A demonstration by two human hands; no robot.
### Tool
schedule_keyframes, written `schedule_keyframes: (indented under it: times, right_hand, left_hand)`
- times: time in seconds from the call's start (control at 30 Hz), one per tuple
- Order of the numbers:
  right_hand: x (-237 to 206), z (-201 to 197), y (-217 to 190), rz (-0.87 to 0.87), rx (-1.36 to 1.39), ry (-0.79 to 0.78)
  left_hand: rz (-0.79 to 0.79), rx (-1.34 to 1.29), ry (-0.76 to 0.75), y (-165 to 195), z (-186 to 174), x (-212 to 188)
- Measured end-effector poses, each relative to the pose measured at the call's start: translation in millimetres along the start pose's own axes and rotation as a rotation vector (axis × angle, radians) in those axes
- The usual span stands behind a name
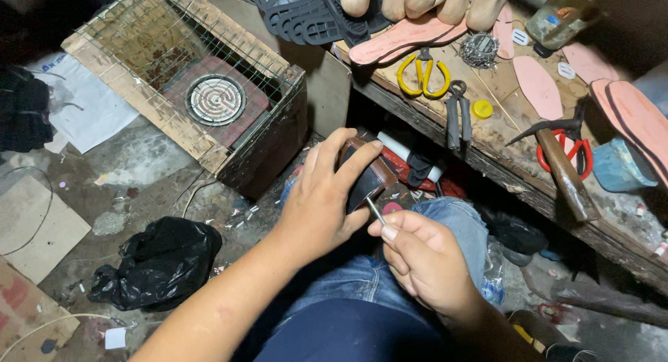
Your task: The person sits on the floor and lasts a shoe: they pull and smooth the upper over the insole with pincers, tap and press the edges with a hammer, and press the sole into place on the last, repositioning the shoe repeatedly while working.
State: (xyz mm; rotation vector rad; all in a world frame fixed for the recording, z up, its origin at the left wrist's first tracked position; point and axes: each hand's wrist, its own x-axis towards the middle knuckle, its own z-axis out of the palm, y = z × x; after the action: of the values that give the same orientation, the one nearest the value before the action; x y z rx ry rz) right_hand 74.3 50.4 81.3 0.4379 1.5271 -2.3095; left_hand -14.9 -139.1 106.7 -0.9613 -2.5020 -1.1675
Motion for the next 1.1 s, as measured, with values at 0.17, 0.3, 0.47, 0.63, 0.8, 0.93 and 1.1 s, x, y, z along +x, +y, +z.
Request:
schedule_keyframes:
  times: [0.17, 0.3, 0.47, 0.63, 0.8, 0.93, 1.1]
  right_hand:
    - [-9, 14, -1, 0.032, 0.437, -0.061]
    - [-7, 18, 0, -0.045, 0.617, -0.079]
    - [1, 6, -7, -0.016, 0.267, 0.023]
    - [-13, 5, -22, 0.079, -0.086, -0.128]
    - [-10, -8, -38, -0.394, -0.814, 0.044]
    - [58, -80, -80, -0.841, -1.245, 0.529]
    - [123, -161, -119, -1.203, -1.688, 0.671]
  left_hand:
    - [0.005, 0.005, 0.061, 2, 0, -7]
    - [-0.013, 0.053, 0.132, 11, 5, -16]
    - [-0.009, 0.0, 0.155, 3, 2, -22]
    - [-0.021, -0.092, 0.136, -18, -7, -22]
    - [-0.069, -0.159, 0.173, -48, -25, -18]
    - [-0.084, -0.19, 0.165, -48, -25, -24]
    - [-0.247, -0.422, 0.159, -34, -19, -30]
